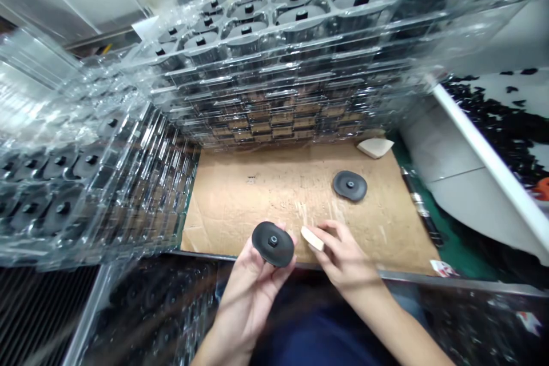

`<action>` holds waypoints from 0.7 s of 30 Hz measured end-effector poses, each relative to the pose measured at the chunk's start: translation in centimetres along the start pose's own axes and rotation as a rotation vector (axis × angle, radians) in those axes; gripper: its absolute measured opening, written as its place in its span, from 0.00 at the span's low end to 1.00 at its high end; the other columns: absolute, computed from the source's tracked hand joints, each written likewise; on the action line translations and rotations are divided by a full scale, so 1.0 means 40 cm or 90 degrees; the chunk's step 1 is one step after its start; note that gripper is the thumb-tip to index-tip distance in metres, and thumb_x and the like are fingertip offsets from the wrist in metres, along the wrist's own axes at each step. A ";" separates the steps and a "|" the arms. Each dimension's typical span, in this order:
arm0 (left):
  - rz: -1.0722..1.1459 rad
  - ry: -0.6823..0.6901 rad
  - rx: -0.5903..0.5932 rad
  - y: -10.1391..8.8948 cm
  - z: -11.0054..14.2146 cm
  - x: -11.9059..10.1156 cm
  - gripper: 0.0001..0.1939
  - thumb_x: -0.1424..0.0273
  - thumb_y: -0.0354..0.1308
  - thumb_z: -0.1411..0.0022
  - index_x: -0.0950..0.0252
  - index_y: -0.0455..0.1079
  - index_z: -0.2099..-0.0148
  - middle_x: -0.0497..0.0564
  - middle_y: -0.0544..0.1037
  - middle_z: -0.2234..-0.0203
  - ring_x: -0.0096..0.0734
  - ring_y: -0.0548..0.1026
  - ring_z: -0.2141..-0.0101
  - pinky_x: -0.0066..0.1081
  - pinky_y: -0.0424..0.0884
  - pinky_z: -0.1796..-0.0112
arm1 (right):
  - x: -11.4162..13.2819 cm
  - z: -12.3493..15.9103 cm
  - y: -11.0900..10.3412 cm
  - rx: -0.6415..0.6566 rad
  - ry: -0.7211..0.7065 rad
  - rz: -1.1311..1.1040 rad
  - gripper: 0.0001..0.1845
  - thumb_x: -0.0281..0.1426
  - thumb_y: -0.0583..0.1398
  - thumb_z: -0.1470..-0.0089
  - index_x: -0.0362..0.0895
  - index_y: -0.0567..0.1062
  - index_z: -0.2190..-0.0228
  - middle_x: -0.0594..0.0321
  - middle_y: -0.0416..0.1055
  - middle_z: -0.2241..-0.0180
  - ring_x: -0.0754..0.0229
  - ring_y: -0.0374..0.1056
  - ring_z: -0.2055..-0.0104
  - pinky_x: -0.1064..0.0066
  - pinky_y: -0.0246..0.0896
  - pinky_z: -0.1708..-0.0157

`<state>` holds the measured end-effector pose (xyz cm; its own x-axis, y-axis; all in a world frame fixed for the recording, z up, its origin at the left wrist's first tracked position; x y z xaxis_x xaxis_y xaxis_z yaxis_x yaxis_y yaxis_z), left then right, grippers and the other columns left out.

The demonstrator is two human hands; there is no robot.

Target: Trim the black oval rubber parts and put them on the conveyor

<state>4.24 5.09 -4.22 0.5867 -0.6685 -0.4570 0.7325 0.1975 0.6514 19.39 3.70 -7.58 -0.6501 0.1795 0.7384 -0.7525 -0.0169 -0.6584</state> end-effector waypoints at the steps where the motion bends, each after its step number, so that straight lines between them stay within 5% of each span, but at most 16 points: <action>1: 0.003 0.002 -0.003 -0.001 0.000 0.001 0.18 0.67 0.59 0.46 0.66 0.69 0.52 0.58 0.72 0.51 0.45 0.70 0.52 0.40 0.66 0.51 | -0.002 -0.001 -0.002 -0.005 -0.001 0.005 0.18 0.33 0.49 0.44 0.43 0.70 0.55 0.51 0.66 0.57 0.54 0.69 0.61 0.59 0.66 0.61; 10: 0.028 0.008 -0.006 0.006 0.001 0.003 0.17 0.69 0.62 0.49 0.65 0.71 0.55 0.56 0.76 0.57 0.46 0.71 0.52 0.42 0.64 0.50 | 0.007 -0.027 -0.046 -0.019 -0.048 -0.008 0.15 0.33 0.50 0.43 0.44 0.72 0.59 0.58 0.73 0.65 0.56 0.69 0.63 0.65 0.66 0.64; 14: -0.008 0.019 0.003 0.018 0.004 0.008 0.25 0.71 0.68 0.58 0.63 0.71 0.54 0.54 0.76 0.58 0.42 0.72 0.55 0.36 0.67 0.52 | 0.129 -0.008 -0.121 -0.028 -0.103 -0.042 0.13 0.32 0.53 0.43 0.48 0.71 0.57 0.62 0.73 0.63 0.60 0.70 0.63 0.71 0.67 0.67; 18: -0.045 0.009 0.039 0.039 0.012 0.016 0.24 0.68 0.65 0.53 0.61 0.69 0.52 0.55 0.76 0.55 0.41 0.73 0.55 0.35 0.68 0.54 | 0.313 0.056 -0.185 -0.070 -0.360 -0.100 0.16 0.23 0.53 0.45 0.46 0.68 0.55 0.62 0.74 0.63 0.61 0.70 0.62 0.70 0.65 0.62; 21: -0.040 0.034 0.041 0.051 0.018 0.003 0.24 0.72 0.66 0.55 0.59 0.71 0.53 0.52 0.78 0.58 0.40 0.75 0.58 0.31 0.70 0.57 | 0.348 0.056 -0.181 -0.044 -0.360 -0.071 0.14 0.23 0.50 0.46 0.46 0.70 0.60 0.62 0.75 0.67 0.61 0.71 0.69 0.70 0.67 0.69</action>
<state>5.56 4.89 -2.51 0.5594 -0.6382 -0.5289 0.7457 0.1090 0.6572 15.56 4.11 7.79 -0.5368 -0.3773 0.7546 -0.8235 0.0401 -0.5658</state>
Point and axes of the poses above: each hand's wrist, its own z-axis away from the middle knuckle, its own y-axis out of the palm, x = y × z, the point moved 8 cm from there along -z, towards the middle knuckle
